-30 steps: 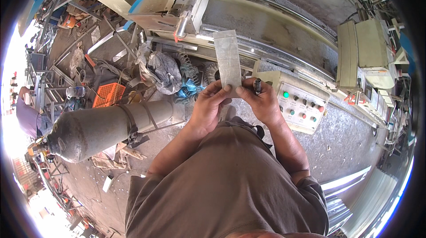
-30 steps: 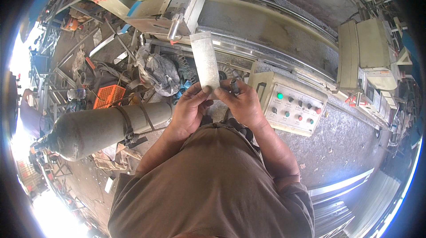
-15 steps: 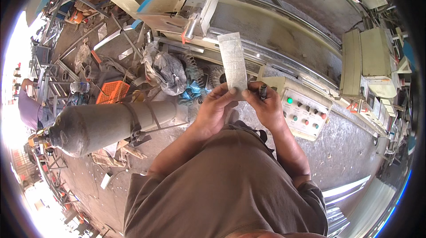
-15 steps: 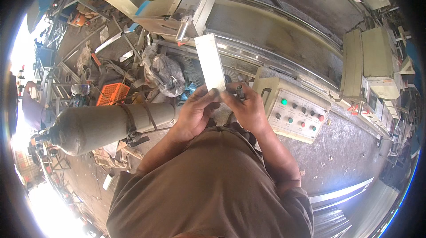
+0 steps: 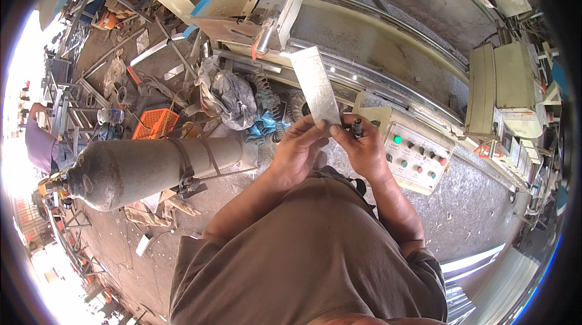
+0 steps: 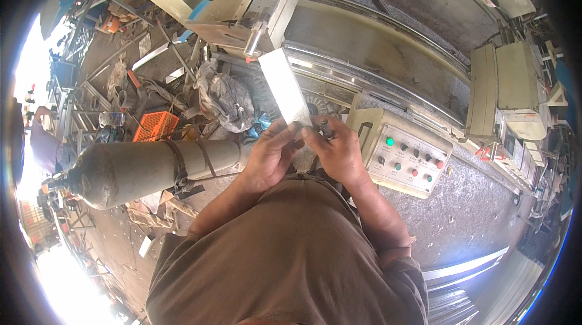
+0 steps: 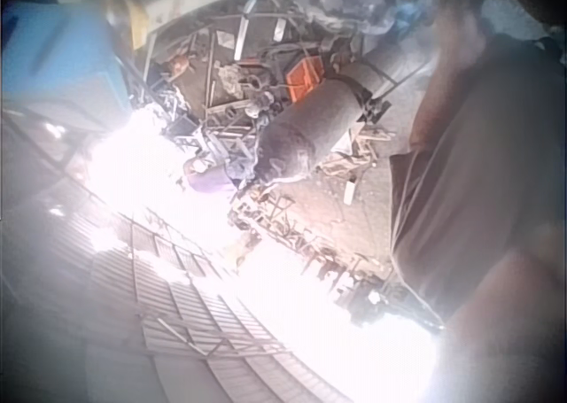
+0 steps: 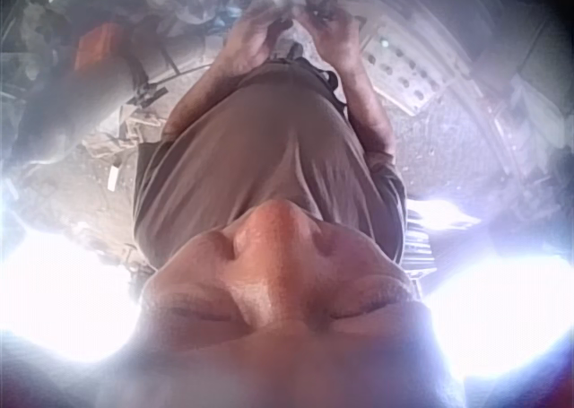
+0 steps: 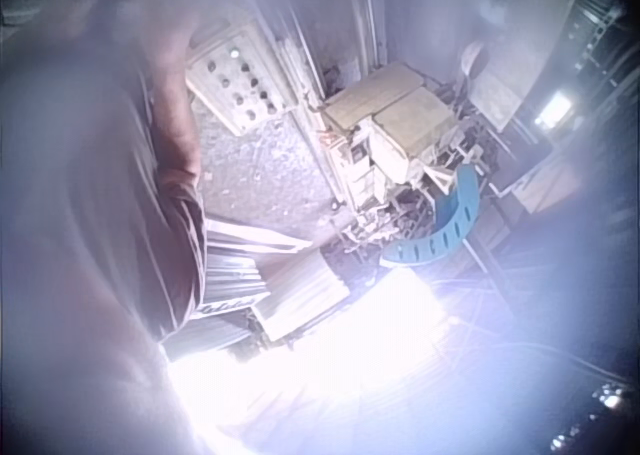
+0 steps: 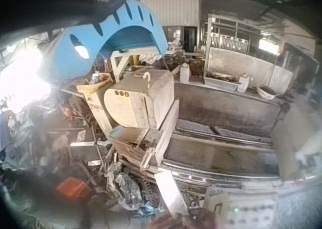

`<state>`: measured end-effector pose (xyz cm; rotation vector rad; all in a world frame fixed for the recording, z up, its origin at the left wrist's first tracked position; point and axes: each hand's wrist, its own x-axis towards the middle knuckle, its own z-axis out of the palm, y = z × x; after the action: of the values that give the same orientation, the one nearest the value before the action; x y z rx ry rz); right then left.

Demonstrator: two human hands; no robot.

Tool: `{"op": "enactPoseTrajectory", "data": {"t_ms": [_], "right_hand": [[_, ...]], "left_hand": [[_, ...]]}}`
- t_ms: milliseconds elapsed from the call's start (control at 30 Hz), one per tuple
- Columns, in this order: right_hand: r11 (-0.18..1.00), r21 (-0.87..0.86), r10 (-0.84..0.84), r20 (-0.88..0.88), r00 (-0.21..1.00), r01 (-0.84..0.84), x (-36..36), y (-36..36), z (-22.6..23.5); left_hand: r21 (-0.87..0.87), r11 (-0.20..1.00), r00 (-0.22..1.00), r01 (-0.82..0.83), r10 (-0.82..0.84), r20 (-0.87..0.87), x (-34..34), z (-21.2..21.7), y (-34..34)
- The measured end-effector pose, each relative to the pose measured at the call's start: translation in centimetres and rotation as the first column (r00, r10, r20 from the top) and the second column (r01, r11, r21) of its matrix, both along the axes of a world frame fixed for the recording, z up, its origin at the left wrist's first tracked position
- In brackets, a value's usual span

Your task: The person picks up a metal bar, marks it with a pen, and places it into a cutting machine. They operate the machine to cut the bar, then remove the cut piece and inspect it. The person repeats this process with another metal bar, then moves to a grinding machine to smooth the edges of the cut pieces.

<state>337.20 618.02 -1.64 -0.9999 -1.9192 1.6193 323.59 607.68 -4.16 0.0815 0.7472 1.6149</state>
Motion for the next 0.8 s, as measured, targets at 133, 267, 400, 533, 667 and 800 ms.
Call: {"op": "enactPoseTrajectory", "data": {"t_ms": [133,267,400,533,667,800], "right_hand": [[1.0,-0.004,-0.012,-0.01,1.0,0.012,0.2,0.1,-0.5],[0.999,0.045,-0.004,0.015,1.0,0.003,0.2,0.2,0.1],[0.995,0.1,-0.012,0.029,1.0,0.009,0.3,0.0,0.7],[0.992,0.124,-0.008,0.011,1.0,0.007,0.3,0.1,0.4],[0.986,0.17,-0.002,0.047,0.999,-0.006,0.3,0.1,0.8],[0.997,-0.075,0.032,-0.013,0.999,-0.033,0.5,0.3,0.7]], "left_hand": [[-0.013,1.0,1.0,0.003,-0.004,-0.024,0.1,0.4,0.1],[-0.017,1.0,1.0,0.022,-0.022,-0.011,0.1,0.9,0.2],[-0.034,0.999,0.999,0.037,-0.037,0.004,0.3,0.2,0.0],[-0.036,0.999,0.999,0.024,-0.023,0.033,0.4,-0.6,-0.1],[-0.042,0.999,0.997,0.031,-0.028,0.076,0.3,-0.6,-0.2],[-0.017,1.0,0.999,-0.007,0.008,0.048,0.5,0.6,-0.2]]}}
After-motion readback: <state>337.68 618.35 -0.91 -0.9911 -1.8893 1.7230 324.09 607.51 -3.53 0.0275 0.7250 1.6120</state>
